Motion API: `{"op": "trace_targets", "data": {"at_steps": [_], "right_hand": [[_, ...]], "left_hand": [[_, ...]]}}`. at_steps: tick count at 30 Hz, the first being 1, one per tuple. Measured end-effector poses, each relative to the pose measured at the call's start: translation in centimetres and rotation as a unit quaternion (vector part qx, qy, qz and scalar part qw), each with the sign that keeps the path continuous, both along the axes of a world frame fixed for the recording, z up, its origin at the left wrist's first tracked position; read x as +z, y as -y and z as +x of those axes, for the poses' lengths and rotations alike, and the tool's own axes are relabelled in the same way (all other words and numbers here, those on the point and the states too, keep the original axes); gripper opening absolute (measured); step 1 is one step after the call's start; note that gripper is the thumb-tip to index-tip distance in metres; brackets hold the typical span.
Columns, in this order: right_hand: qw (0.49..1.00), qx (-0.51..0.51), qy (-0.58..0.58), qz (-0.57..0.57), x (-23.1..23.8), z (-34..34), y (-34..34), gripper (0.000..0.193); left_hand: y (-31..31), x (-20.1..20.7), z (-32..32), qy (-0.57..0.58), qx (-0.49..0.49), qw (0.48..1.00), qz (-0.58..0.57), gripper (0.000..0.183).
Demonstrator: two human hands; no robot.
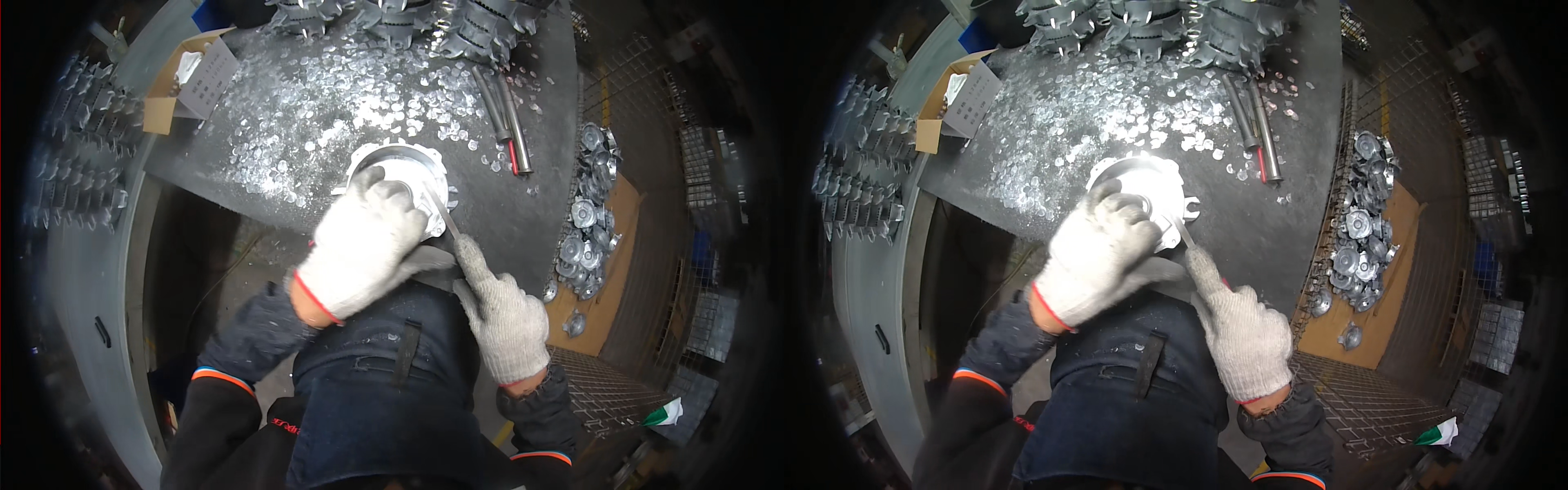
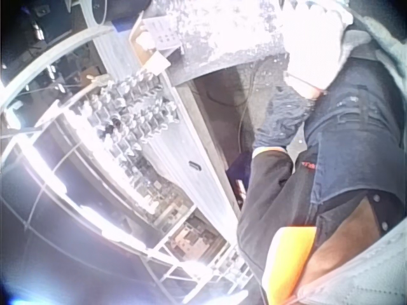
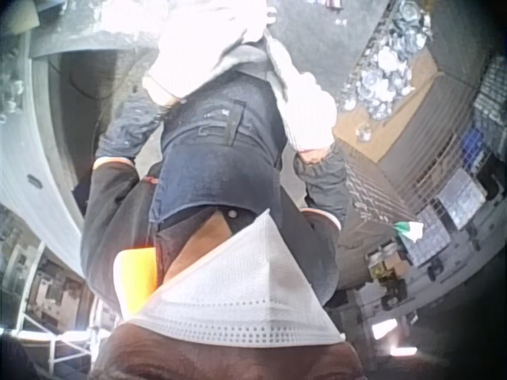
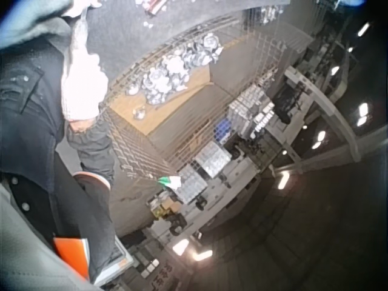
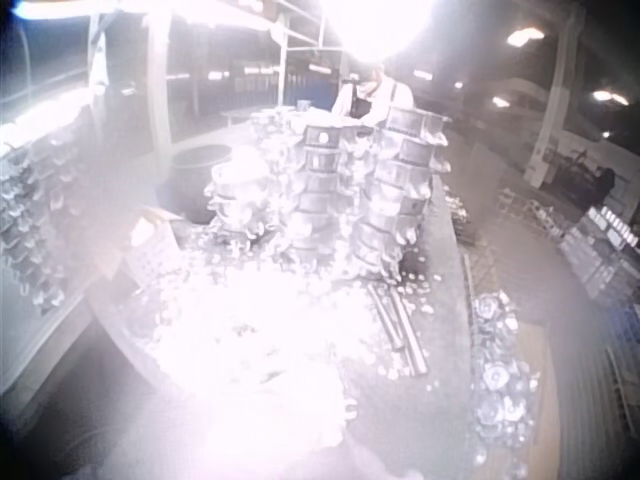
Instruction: Manually grinding or deburring the edges of cast metal components using a handheld tool.
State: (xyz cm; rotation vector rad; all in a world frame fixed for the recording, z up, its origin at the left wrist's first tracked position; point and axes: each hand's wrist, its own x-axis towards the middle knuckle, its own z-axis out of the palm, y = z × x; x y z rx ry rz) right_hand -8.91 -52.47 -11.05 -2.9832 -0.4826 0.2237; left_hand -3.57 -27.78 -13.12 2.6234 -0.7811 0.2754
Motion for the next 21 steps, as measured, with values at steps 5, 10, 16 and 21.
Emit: {"op": "trace_targets", "data": {"at_steps": [5, 10, 16, 21], "right_hand": [[1.000, -0.007, -0.021, -0.009, 0.7, 0.9, -0.2, 0.069], [0.999, 0.034, 0.040, -0.002, -0.6, 0.9, 1.1, 0.072], [0.998, 0.058, 0.010, -0.027, -0.2, 0.4, 1.0, 0.073], [0.998, 0.060, 0.006, -0.025, -0.4, 0.0, 1.4, 0.072]], "left_hand": [[3.0, -3.5, -0.9, 0.072, 0.091, 0.993, -0.022, 0.036], [2.0, -2.7, -0.7, 0.100, 0.066, 0.992, -0.031, 0.033], [-2.6, -1.5, -0.3, 0.043, -0.140, 0.989, 0.006, 0.034], [-4.5, 0.3, 0.4, -0.008, -0.187, 0.979, 0.082, 0.045]]}}
